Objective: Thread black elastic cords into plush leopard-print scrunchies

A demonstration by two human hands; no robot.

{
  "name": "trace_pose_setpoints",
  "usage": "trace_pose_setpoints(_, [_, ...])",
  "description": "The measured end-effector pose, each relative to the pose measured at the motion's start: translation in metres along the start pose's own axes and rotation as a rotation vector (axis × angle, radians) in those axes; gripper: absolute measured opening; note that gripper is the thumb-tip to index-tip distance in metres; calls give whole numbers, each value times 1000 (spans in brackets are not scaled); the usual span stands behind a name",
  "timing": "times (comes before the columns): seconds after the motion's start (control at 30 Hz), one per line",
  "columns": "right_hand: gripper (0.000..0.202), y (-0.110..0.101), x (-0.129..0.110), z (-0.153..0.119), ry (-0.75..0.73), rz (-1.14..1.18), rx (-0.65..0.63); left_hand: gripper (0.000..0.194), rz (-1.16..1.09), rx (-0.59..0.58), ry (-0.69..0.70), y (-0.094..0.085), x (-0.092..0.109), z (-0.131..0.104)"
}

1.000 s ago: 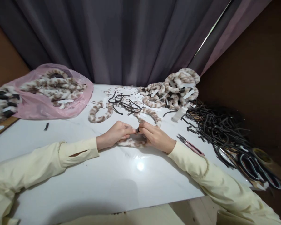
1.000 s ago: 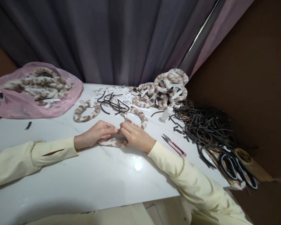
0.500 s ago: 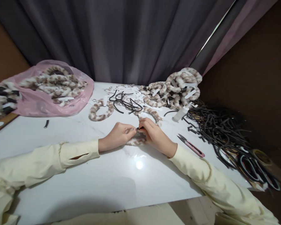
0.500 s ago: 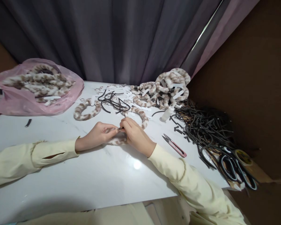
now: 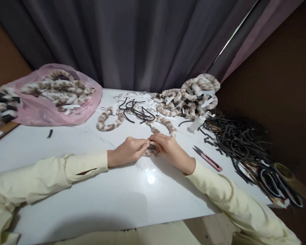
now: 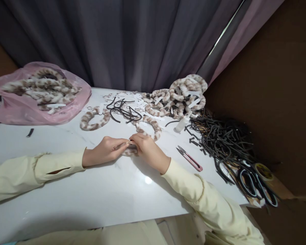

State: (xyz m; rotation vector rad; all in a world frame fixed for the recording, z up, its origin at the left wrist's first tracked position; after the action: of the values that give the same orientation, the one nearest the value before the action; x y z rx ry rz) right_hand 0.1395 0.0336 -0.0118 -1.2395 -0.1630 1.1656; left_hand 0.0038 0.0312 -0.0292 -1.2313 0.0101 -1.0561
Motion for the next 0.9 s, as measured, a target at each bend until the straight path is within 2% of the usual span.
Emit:
trace_pose_setpoints(0.17, [17, -1, -2, 1, 40, 32, -1, 23, 43, -32, 60, 2, 2, -2])
trace_pose_setpoints(0.3, [17, -2, -1, -1, -20, 15, 35, 22, -86, -18, -71, -4, -1, 2])
trace_pose_setpoints(0.4, [22, -2, 1, -3, -70, -31, 62, 17, -381, -61, -271, -10, -5, 9])
trace_pose_setpoints(0.5, [23, 0, 4, -7, -33, -55, 100, 22, -847, -200, -493, -8, -6, 14])
trace_pose_setpoints(0.57, [24, 0, 4, -8, -3, -19, 133, 25, -1064, -308, -566, -4, -4, 15])
trace_pose_setpoints(0.7, [32, 4, 0, -9, -33, 120, 136, 26, -1224, -386, -535, 7, -3, 17])
trace_pose_setpoints(0.8, [34, 6, 0, -9, -31, 217, 109, 26, -1260, -384, -533, 13, -5, 17])
trace_pose_setpoints(0.9, [38, 8, 2, -10, -55, 266, 122, 25, -1217, -326, -530, 12, -6, 17])
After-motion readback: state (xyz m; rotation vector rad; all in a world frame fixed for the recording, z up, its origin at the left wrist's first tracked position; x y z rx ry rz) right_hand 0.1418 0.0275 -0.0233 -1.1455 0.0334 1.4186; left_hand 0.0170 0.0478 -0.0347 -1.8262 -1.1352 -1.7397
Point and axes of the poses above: each hand's wrist, its own z-axis towards the middle knuckle, its own y-axis out of the palm, x = y × z, the point moved 4 cm from there along z, towards the middle knuckle, and after that the axes turned 3 degrees about z, right-handed, at the moved point
